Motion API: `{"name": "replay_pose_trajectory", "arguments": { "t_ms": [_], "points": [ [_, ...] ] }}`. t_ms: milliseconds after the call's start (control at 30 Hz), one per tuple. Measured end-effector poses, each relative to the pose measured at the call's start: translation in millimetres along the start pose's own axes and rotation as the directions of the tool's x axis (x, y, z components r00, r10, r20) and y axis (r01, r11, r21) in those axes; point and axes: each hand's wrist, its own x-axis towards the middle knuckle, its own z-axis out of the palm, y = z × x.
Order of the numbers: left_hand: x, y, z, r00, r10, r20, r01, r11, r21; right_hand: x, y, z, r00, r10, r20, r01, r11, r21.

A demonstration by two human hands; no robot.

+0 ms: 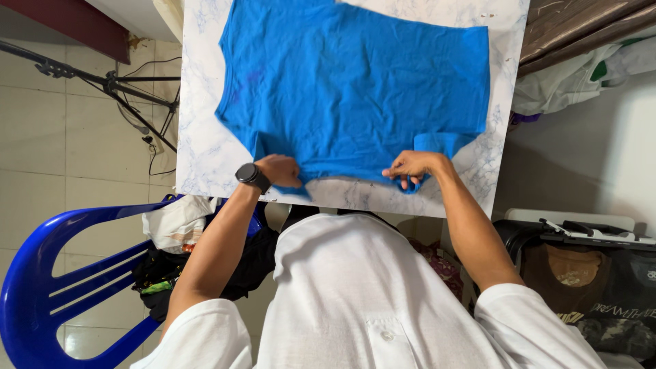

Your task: The person picks up a blue shirt from a chair, spreads it out on a table, and folds it before placing it inside a suitcase.

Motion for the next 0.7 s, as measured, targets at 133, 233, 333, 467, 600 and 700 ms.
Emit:
{"name": "replay_pose_trajectory", "arguments": {
  "t_ms": [133, 233, 333, 467, 600, 700],
  "points": [
    [-22, 6, 0, 0.939, -0.154, 0.306, 0.22, 0.956, -0.195, -8, 15, 5, 0.971, 0.173, -0.167, -0.16, 0.983, 0.09],
    [-18, -2, -2, 0.945, -0.229, 0.232, 0.294, 0.906, -0.303, 1, 50, 1, 0.91, 0.059, -0.41, 0.087, 0.941, 0.327],
    [0, -8, 5, 0.955, -0.247, -0.166, 0.17, 0.911, -0.375, 11, 70, 4, 0.652, -0.062, -0.756, 0.439, 0.843, 0.309],
    [30, -14, 11, 0.713, -0.216, -0.667, -0.014, 0.947, -0.322, 8, 64, 15, 0.195, -0.288, -0.938, 0.375, 0.905, -0.2],
    [60, -18, 21, 0.6, -0.078, -0.796, 0.006, 0.996, -0.093, 10, 58, 40, 0.135, -0.326, -0.936, 0.115, 0.943, -0.312],
    [72, -24, 34, 0.64, -0.092, -0.763, 0.07, 0.996, -0.062, 21, 71, 55, 0.056, -0.32, -0.946, 0.148, 0.939, -0.309]
  ]
}}
